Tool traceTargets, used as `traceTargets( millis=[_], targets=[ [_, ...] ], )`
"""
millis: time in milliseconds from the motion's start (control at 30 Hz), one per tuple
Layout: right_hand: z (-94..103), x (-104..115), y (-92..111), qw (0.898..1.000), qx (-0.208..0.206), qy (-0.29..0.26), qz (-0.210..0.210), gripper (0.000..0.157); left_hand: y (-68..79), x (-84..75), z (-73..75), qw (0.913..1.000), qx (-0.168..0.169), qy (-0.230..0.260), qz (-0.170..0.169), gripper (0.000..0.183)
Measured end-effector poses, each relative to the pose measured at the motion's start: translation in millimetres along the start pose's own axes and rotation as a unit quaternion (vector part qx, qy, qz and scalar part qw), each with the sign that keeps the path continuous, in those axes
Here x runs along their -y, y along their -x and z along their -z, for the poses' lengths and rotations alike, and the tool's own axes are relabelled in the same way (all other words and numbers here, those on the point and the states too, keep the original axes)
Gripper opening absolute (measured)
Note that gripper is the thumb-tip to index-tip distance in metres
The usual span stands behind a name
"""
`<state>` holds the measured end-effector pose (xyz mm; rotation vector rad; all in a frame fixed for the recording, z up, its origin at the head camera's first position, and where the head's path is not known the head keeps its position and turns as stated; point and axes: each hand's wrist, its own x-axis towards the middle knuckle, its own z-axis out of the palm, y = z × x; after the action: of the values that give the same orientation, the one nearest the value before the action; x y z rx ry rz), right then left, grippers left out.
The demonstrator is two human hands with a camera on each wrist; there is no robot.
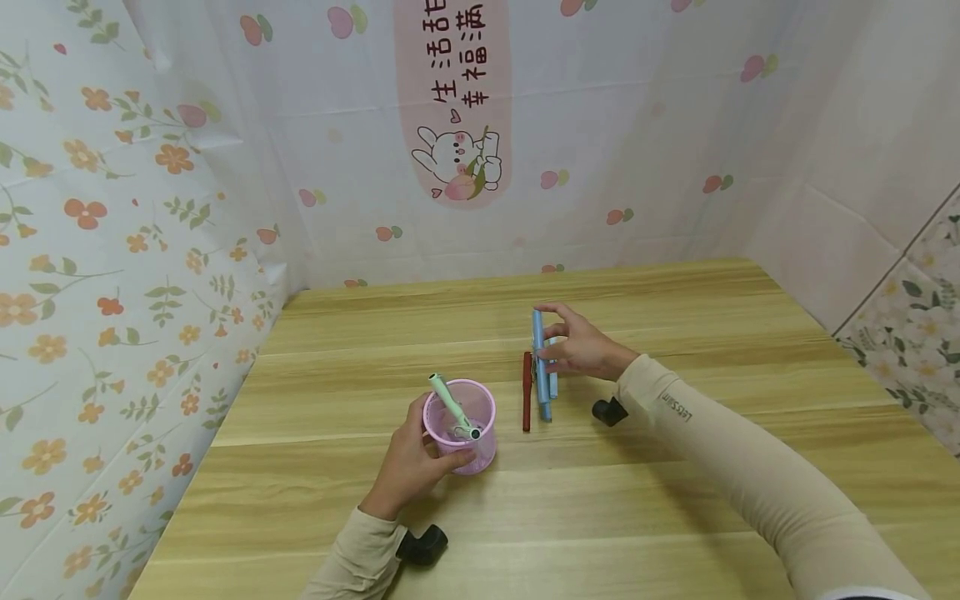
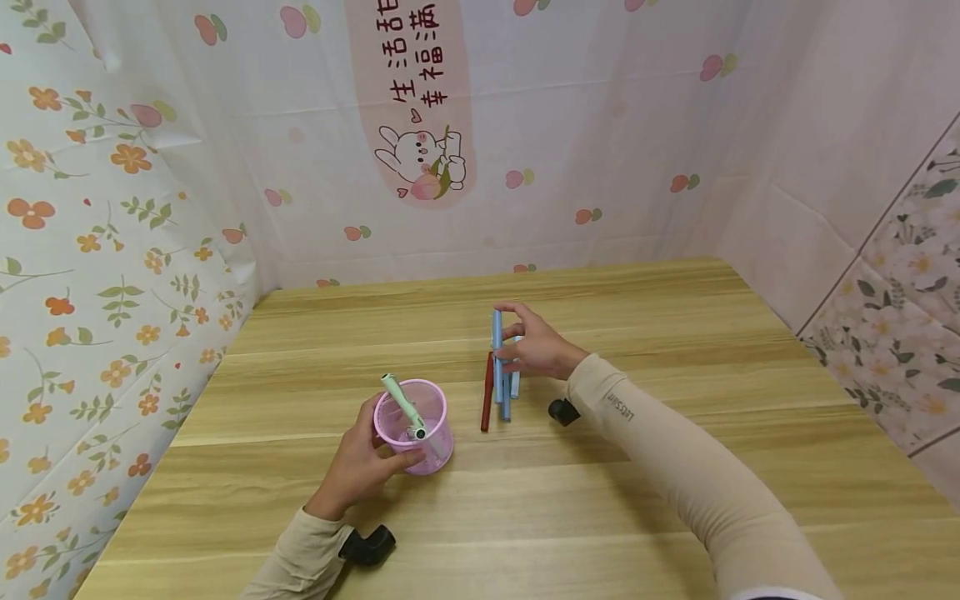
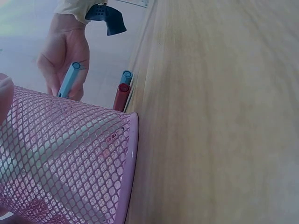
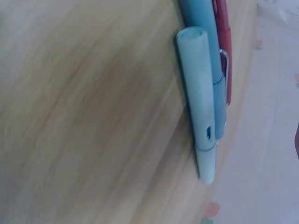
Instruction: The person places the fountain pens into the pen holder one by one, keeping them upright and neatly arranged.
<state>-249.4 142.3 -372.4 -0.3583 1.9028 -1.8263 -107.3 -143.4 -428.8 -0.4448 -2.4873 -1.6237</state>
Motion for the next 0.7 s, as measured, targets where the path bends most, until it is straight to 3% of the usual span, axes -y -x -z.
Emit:
traceTargets(
  millis=[700],
  targets=[
    [-26.5, 12, 5, 0.998, 0.012, -0.023, 0.053, 0.078, -0.2, -0.5, 0.1, 0.9999, -0.003, 0.001, -0.010, 0.086]
  ],
)
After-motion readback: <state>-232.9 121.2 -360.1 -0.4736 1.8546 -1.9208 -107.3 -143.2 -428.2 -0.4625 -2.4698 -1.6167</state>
